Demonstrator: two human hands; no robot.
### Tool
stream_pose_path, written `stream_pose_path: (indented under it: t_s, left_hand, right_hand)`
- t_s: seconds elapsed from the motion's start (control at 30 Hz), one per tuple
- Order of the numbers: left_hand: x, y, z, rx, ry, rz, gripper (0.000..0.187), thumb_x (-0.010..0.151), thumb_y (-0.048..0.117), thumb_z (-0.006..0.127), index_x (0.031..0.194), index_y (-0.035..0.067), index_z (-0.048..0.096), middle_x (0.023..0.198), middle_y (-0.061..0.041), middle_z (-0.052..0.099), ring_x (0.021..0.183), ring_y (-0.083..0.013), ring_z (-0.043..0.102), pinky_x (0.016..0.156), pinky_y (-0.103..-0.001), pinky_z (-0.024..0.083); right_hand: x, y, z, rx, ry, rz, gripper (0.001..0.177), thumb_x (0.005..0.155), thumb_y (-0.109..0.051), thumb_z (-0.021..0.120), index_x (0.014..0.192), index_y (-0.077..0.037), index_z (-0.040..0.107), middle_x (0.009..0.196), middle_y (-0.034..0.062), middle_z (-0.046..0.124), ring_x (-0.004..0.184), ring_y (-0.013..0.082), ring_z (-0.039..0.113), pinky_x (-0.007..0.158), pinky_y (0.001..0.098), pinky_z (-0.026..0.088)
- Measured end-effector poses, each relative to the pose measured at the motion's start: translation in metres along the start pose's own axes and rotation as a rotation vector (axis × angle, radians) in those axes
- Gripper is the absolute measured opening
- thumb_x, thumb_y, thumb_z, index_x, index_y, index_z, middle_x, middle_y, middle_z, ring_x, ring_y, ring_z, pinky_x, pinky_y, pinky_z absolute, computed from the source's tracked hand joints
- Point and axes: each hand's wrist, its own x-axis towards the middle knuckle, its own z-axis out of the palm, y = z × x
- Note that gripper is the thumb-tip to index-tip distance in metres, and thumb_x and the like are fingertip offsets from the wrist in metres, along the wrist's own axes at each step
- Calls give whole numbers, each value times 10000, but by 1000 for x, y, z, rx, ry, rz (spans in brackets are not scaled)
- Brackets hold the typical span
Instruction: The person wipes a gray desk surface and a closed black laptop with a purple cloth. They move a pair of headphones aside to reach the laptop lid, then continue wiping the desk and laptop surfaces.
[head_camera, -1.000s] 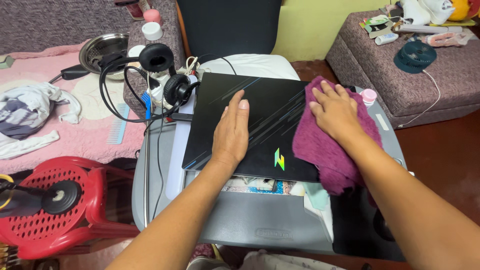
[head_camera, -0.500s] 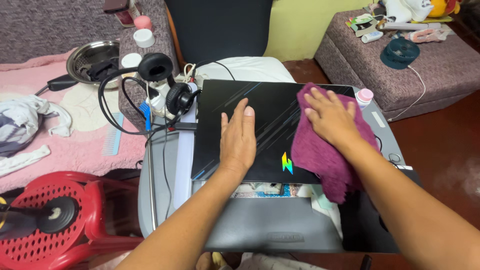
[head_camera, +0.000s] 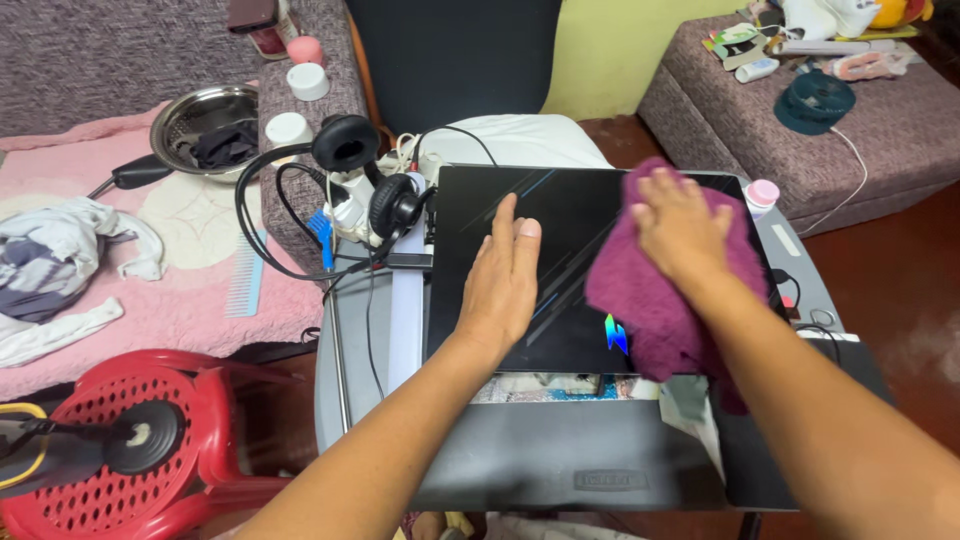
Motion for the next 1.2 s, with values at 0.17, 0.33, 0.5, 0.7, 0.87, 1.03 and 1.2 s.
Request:
stream_pose_path:
  t_s: [0.17,0.33,0.5,0.7,0.87,1.03,1.2]
  left_hand:
    - [9,-2,-8,92,-6,129,666,1046,493,288,1579,92,292,1453,-216,580,1380,-446,473,1179,-458,308]
    - [12,-3,-11,129,9,171,644,1062,462,320,1587,90,291,1477,-192,554,1408,-398,462,1181,-447,288]
    - [7,-4,-10,123,-9,124,637,1050,473,321,1583,126,291,1509,-138,536,1455,-347,408,1183,-416,280]
    - [10,-5,-10,117,-13,135,633,1056,480,301,1590,141,284,1515,-131,532,1467,-354,388,1203,-412,264]
    - [9,-5,-9,135,4,121,619,1058,479,301,1583,149,298,1518,-120,537,1475,-382,358,1204,-415,257]
    - [10,-5,-10,117,3,131,629,1057,486,298,1586,145,305,1502,-121,549,1471,-376,386,1212,-413,271]
    - [9,-3,-10,122,10,115,625,1054,493,291,1579,154,308,1505,-107,551,1474,-369,377,1196,-418,277]
  right_hand:
    - [-18,-16,26,104,-75,-456,503,999,-393,496,1478,-248,542,1632,-18,406,1524,262,317,1185,658,175]
    - [-9,19,-8,51,-63,-135,528,1005,-415,487,1507,-253,497,1653,-2,355,1532,265,283,1189,647,158]
    - [-2,1,1,-24,-66,12,673,955,-530,573,1518,-198,414,1643,63,250,1506,287,184,1112,671,96]
    - [-10,6,29,134,-54,-468,504,1001,-411,535,1488,-282,553,1646,-21,407,1547,244,313,1228,618,184]
    - [6,31,15,52,59,52,470,1009,-371,535,1461,-243,565,1624,-5,424,1506,258,349,1174,627,227]
    - [-3,3,30,76,34,-327,507,998,-344,546,1482,-193,545,1624,53,422,1513,281,339,1180,618,224]
    - [1,13,4,80,-58,-258,554,962,-413,532,1490,-247,517,1629,19,382,1527,246,307,1194,609,195]
